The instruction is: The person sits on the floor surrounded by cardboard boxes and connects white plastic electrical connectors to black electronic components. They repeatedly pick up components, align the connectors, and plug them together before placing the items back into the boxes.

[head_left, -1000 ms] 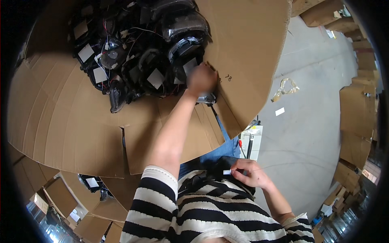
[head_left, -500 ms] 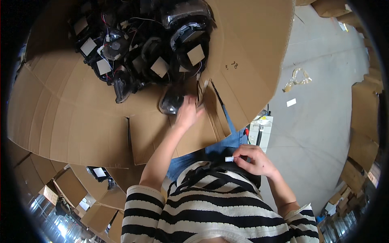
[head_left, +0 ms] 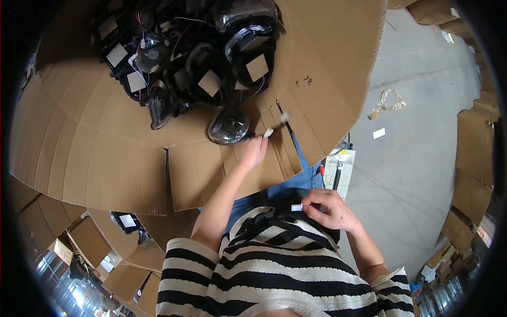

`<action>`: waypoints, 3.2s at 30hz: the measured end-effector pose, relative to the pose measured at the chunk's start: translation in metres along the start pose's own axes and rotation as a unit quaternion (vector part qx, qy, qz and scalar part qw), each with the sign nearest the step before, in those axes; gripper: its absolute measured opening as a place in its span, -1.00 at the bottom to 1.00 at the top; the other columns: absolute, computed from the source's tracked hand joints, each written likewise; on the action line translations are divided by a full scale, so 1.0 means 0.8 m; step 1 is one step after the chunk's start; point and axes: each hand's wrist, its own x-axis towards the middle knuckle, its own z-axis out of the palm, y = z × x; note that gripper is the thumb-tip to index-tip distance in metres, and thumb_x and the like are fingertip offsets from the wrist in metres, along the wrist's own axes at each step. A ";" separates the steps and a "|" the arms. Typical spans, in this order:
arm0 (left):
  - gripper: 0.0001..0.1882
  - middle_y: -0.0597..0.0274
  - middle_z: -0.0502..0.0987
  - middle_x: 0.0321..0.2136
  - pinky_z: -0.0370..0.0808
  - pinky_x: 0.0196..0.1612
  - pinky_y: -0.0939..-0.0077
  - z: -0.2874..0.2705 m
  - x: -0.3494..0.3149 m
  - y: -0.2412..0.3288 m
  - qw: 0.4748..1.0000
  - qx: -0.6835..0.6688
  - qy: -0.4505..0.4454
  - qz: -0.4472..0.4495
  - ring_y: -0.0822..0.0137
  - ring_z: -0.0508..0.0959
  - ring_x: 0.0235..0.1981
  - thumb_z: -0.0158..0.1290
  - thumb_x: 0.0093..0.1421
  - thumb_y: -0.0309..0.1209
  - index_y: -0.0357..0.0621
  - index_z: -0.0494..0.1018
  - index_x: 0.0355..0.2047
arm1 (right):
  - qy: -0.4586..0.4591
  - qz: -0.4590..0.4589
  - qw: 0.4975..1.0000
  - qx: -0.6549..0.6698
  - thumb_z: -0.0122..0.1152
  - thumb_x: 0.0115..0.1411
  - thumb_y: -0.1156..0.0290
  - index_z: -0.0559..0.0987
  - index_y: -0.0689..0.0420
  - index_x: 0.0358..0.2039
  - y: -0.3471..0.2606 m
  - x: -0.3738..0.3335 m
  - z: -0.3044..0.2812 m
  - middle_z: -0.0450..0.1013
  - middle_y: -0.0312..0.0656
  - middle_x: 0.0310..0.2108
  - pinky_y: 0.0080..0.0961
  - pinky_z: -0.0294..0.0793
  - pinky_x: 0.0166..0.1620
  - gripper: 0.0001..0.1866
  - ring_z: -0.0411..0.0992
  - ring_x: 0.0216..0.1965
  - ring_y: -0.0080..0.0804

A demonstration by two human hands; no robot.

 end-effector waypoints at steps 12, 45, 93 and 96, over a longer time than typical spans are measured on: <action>-0.48 0.03 0.33 -0.34 0.36 -0.31 0.27 -0.016 -0.167 0.047 0.972 -0.017 0.009 0.234 0.02 0.40 -0.36 -0.11 -0.06 -0.49 -0.12 0.14 -0.01 | 0.025 0.019 0.998 -0.055 0.05 -0.12 0.56 0.42 0.23 -0.54 -0.007 0.013 0.018 0.34 -0.15 -0.62 -0.45 0.29 -0.51 -0.94 0.32 -0.57 -0.27; -0.86 0.22 0.43 -0.50 0.35 -0.35 0.58 -0.014 -0.172 0.027 0.915 -0.284 -0.110 0.264 0.35 0.45 -0.46 -0.05 0.02 -0.52 -0.19 0.42 -0.36 | 0.069 0.053 0.996 -0.037 0.01 -0.11 0.59 0.41 0.25 -0.59 -0.019 -0.027 -0.021 0.28 -0.23 -0.66 -0.60 0.20 -0.56 -0.99 0.22 -0.64 -0.44; -0.88 0.35 0.44 -0.50 0.28 -0.39 0.78 -0.012 -0.176 0.034 0.847 -0.476 -0.189 0.142 0.63 0.37 -0.48 -0.10 0.11 -0.48 -0.28 0.39 -0.41 | 0.134 -0.095 0.961 -0.221 0.12 -0.19 0.64 0.40 0.21 -0.57 0.001 -0.028 0.022 0.28 -0.18 -0.63 -0.44 0.23 -0.54 -0.87 0.24 -0.60 -0.26; -0.88 0.34 0.45 -0.49 0.30 -0.36 0.75 -0.012 -0.172 0.033 0.859 -0.459 -0.183 0.132 0.61 0.38 -0.45 -0.09 0.11 -0.47 -0.28 0.39 -0.41 | 0.151 -0.076 0.962 -0.213 0.11 -0.17 0.63 0.41 0.22 -0.56 0.000 -0.025 0.023 0.28 -0.17 -0.64 -0.45 0.25 -0.53 -0.90 0.25 -0.59 -0.26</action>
